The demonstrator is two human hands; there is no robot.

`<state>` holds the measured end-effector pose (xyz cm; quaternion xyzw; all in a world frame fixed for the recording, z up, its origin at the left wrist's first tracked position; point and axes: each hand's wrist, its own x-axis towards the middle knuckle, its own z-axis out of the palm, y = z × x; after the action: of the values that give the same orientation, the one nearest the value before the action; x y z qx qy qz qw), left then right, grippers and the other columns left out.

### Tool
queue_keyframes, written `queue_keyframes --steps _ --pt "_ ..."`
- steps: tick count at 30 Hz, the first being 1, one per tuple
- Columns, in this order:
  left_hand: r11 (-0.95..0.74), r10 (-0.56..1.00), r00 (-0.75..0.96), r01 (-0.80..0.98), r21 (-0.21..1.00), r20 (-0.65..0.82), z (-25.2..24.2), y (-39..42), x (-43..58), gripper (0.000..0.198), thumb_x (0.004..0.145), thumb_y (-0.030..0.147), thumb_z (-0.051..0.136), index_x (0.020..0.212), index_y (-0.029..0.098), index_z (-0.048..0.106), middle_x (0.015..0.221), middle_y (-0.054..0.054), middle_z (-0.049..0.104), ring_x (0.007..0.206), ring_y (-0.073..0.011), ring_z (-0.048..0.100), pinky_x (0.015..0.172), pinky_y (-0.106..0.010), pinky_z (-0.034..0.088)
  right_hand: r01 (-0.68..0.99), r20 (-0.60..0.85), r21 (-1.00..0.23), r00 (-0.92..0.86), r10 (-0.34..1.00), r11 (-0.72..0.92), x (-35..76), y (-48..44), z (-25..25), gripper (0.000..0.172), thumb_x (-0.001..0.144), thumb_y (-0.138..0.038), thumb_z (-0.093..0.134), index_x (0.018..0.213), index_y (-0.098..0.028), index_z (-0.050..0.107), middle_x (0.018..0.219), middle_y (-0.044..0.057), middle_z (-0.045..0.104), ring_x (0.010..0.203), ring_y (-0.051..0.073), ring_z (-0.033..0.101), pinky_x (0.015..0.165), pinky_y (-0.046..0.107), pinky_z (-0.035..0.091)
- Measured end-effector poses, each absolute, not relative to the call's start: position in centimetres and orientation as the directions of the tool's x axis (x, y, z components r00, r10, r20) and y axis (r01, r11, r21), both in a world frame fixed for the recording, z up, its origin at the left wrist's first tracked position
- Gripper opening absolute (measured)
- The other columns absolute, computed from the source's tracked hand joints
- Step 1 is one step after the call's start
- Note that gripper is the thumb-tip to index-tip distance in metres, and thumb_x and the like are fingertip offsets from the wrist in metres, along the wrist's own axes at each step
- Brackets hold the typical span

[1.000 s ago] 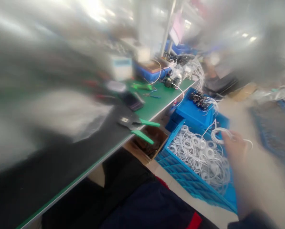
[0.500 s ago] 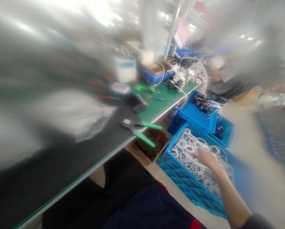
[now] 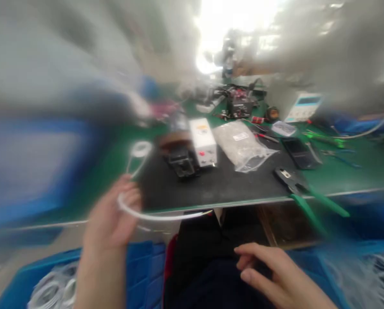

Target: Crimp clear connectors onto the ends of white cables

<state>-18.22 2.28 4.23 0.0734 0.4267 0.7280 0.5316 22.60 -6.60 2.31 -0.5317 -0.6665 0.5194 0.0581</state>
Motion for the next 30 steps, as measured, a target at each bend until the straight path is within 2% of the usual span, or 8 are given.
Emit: queue_keyframes --steps 6,9,12,22,24,26,28,30 --pt "-0.076 0.788 -0.466 -0.722 0.687 -0.402 0.3 -0.7 -14.7 0.022 0.094 0.012 0.069 0.115 0.008 0.065 0.081 0.002 0.048 0.054 0.0015 0.039 0.044 -0.008 0.035 0.180 -0.316 -0.949 -0.558 0.767 -0.260 9.6 -3.0 1.5 0.062 0.099 -0.056 0.070 0.152 -0.026 0.059 0.122 0.008 0.074 0.102 0.016 0.072 0.098 0.031 0.058" --pt "-0.001 0.763 -0.455 -0.712 0.702 -0.460 -0.8 -2.4 -13.0 0.032 0.088 0.021 0.081 0.117 0.013 0.068 0.084 0.002 0.052 0.056 -0.0003 0.043 0.046 -0.010 0.039 -0.031 -0.252 -0.953 -0.471 0.845 -0.302 7.1 -1.7 2.3 0.044 0.104 -0.053 0.064 0.131 -0.018 0.070 0.095 0.006 0.073 0.079 0.010 0.069 0.077 0.022 0.057" --pt "0.051 0.721 -0.475 -0.689 0.723 -0.504 -1.6 -4.1 -13.0 0.037 0.085 0.025 0.085 0.118 0.016 0.071 0.085 0.001 0.057 0.061 -0.0028 0.051 0.050 -0.010 0.045 -0.127 -0.184 -0.959 -0.403 0.896 -0.254 6.8 -1.3 3.2 0.034 0.104 -0.048 0.065 0.112 -0.016 0.074 0.083 0.003 0.067 0.069 0.006 0.064 0.067 0.017 0.054" --pt "0.034 0.647 -0.615 -0.567 0.823 -0.450 -3.6 -6.6 -12.8 0.038 0.083 0.032 0.087 0.114 0.017 0.071 0.084 0.000 0.061 0.064 -0.0059 0.054 0.056 -0.013 0.049 -0.330 -0.306 -0.848 -0.333 0.892 -0.414 7.2 -3.3 3.9 0.031 0.102 -0.041 0.070 0.122 -0.018 0.075 0.105 0.010 0.077 0.080 0.013 0.075 0.074 0.025 0.064" --pt "0.138 0.670 -0.630 -0.415 0.899 -0.394 -4.0 -7.4 -13.2 0.042 0.088 0.042 0.082 0.122 0.021 0.070 0.085 0.000 0.064 0.063 -0.0083 0.056 0.058 -0.017 0.049 -0.268 -0.274 -0.895 -0.300 0.914 -0.356 7.2 -3.3 4.1 0.031 0.105 -0.044 0.066 0.115 -0.017 0.076 0.096 0.007 0.075 0.076 0.011 0.073 0.072 0.021 0.062" --pt "0.289 0.664 -0.707 -0.061 0.955 -0.246 -3.9 -8.4 -13.7 0.052 0.093 0.053 0.075 0.136 0.025 0.068 0.084 -0.001 0.067 0.063 -0.0110 0.057 0.061 -0.021 0.048 -0.165 -0.230 -0.945 -0.275 0.933 -0.281 7.2 -3.3 4.2 0.032 0.106 -0.046 0.064 0.112 -0.017 0.075 0.094 0.006 0.073 0.074 0.008 0.071 0.070 0.018 0.059" --pt "0.408 0.621 -0.783 0.300 0.862 -0.022 -2.8 -9.3 -13.7 0.056 0.095 0.059 0.071 0.141 0.028 0.069 0.083 -0.001 0.069 0.069 -0.0132 0.060 0.069 -0.023 0.046 -0.063 -0.195 -0.973 -0.285 0.938 -0.222 7.2 -3.4 4.2 0.031 0.108 -0.045 0.059 0.116 -0.019 0.075 0.097 0.004 0.072 0.076 0.007 0.070 0.071 0.018 0.058" --pt "0.426 0.608 -0.790 0.406 0.809 0.077 -1.1 -10.0 -12.9 0.047 0.096 0.059 0.070 0.132 0.029 0.075 0.087 -0.001 0.070 0.075 -0.0134 0.063 0.074 -0.023 0.046 0.006 -0.175 -0.983 -0.329 0.928 -0.184 7.3 -3.7 4.0 0.031 0.111 -0.043 0.054 0.122 -0.022 0.074 0.099 0.003 0.070 0.079 0.007 0.069 0.075 0.018 0.057"
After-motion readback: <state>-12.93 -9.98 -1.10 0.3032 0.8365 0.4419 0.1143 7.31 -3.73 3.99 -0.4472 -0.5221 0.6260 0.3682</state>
